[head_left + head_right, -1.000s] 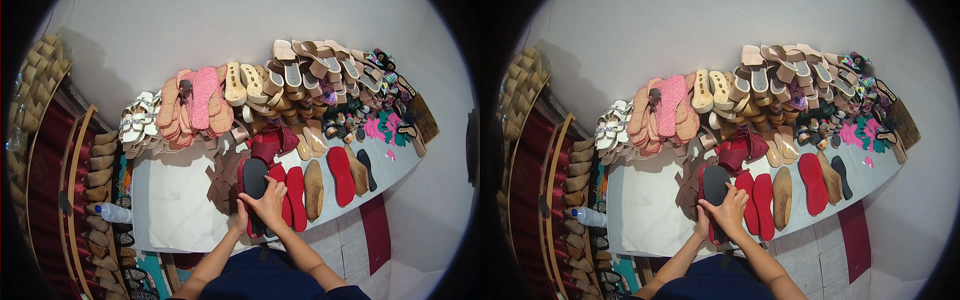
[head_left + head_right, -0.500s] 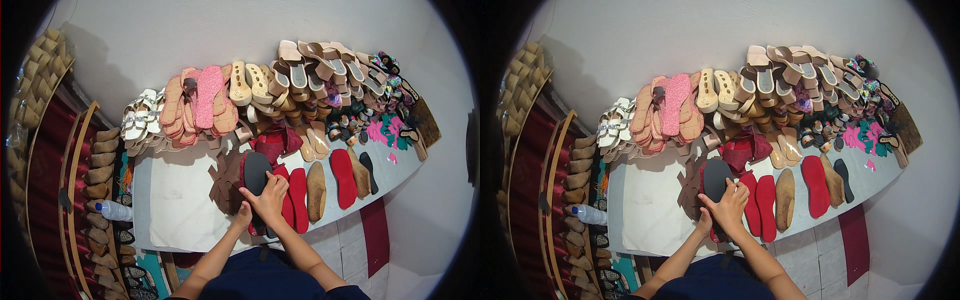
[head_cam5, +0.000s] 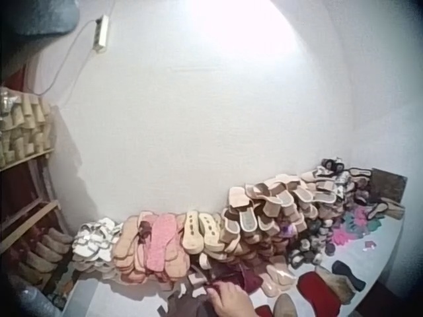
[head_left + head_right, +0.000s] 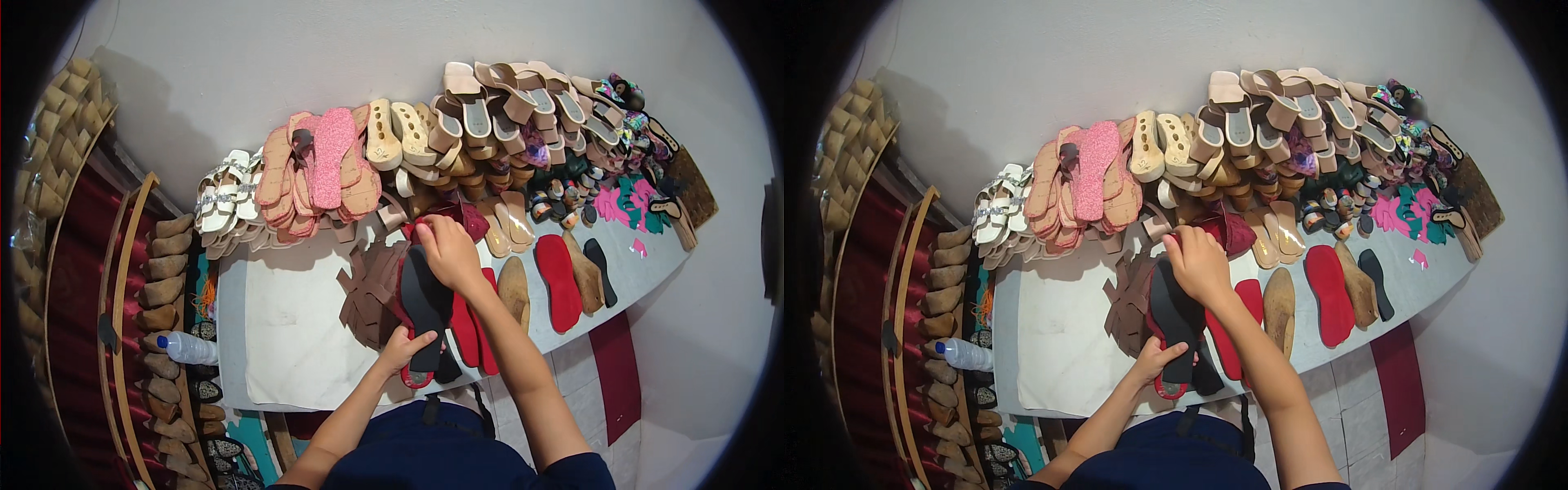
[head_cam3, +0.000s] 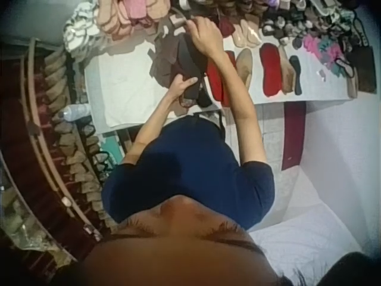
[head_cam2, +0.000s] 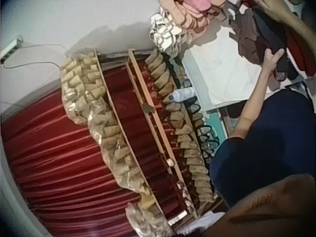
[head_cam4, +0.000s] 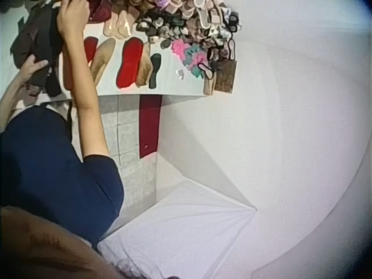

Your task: The person is manually assembling components of high-heeled shoes, aligning and pressing straps onto soles at a workstation.

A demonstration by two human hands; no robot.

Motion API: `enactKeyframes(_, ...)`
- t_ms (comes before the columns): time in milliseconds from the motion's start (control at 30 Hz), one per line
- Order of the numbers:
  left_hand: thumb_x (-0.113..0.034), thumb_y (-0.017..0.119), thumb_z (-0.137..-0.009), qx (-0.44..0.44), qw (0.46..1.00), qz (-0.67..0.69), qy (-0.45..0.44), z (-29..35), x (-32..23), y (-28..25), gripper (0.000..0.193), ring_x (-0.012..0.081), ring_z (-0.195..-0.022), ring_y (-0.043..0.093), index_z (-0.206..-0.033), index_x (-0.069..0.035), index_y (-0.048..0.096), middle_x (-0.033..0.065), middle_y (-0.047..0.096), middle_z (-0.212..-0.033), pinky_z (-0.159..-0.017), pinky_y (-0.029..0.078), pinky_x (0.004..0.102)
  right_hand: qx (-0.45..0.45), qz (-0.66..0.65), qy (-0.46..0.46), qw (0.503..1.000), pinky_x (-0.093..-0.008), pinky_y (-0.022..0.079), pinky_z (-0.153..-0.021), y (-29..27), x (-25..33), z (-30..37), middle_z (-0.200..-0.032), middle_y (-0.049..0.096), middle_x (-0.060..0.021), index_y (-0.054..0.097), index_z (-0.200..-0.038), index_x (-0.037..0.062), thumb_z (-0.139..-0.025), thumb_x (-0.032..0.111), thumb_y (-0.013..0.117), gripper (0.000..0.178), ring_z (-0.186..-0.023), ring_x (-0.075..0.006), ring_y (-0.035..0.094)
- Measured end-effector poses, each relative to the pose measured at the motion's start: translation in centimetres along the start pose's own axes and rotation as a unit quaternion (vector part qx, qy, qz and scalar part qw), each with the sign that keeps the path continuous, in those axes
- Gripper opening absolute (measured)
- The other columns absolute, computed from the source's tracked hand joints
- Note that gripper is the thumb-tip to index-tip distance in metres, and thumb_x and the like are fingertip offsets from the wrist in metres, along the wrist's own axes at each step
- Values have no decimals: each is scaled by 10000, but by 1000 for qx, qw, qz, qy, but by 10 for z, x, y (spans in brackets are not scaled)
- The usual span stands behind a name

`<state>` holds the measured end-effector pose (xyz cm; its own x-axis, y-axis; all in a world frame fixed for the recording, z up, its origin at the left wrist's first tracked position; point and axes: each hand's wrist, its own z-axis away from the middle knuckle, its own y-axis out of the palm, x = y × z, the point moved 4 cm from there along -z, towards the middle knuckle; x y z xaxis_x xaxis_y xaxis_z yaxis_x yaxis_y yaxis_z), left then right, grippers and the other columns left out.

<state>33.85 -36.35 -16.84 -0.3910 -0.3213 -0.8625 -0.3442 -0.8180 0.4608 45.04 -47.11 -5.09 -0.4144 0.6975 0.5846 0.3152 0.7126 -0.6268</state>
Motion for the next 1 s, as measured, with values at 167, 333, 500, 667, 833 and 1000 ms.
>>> enactKeyframes(167, -163, 565, -811, 37, 999, -38, -12, 3, -1, 9, 325, 175, -748, 600, -1031, 61, 483, 149, 579, -926, -671, 504, 298, 214, 123, 105, 963, -456, 430, -650, 10, 5, -17, -718, 585, -202, 599, -812, 21, -887, 409, 283, 505, -720, -380, 559)
enactKeyframes(333, -125, 560, -781, 68, 995, 66, -27, 9, -14, 19, 389, 190, -779, 582, -1094, 64, 430, 162, 535, -1015, -704, 488, 313, 156, 91, 131, 975, -466, 435, -633, 18, -9, -12, -695, 582, -219, 626, -736, 59, -882, 450, 257, 557, -689, -393, 566)
enactKeyframes(500, -106, 568, -734, 95, 992, 88, -4, 9, -12, 18, 417, 187, -776, 558, -1095, 45, 422, 144, 516, -995, -693, 479, 316, 81, 102, 111, 985, -460, 428, -572, 22, -13, -11, -627, 565, -204, 595, -672, 35, -877, 431, 310, 529, -626, -383, 557)
enactKeyframes(667, -100, 568, -737, 94, 994, 64, 1, 7, -12, 20, 394, 179, -763, 554, -1079, 38, 430, 133, 515, -975, -679, 481, 311, 39, 112, 87, 989, -455, 414, -514, 17, -15, -10, -567, 543, -187, 558, -609, 23, -869, 410, 364, 504, -558, -368, 541)
enactKeyframes(833, -95, 559, -768, 90, 994, 67, -18, 7, -9, 21, 355, 164, -762, 553, -1081, 22, 436, 116, 522, -978, -667, 484, 306, 28, 108, 65, 992, -464, 414, -535, 19, -16, -6, -576, 546, -200, 568, -599, 18, -870, 432, 339, 545, -572, -377, 542)
enactKeyframes(1000, -110, 562, -783, 86, 996, -4, -18, 10, -7, 18, 338, 138, -758, 549, -1074, 19, 451, 97, 540, -948, -691, 471, 287, 118, 79, 136, 981, -467, 437, -599, 20, -27, 3, -626, 569, -223, 610, -618, 17, -875, 472, 255, 631, -625, -387, 564)
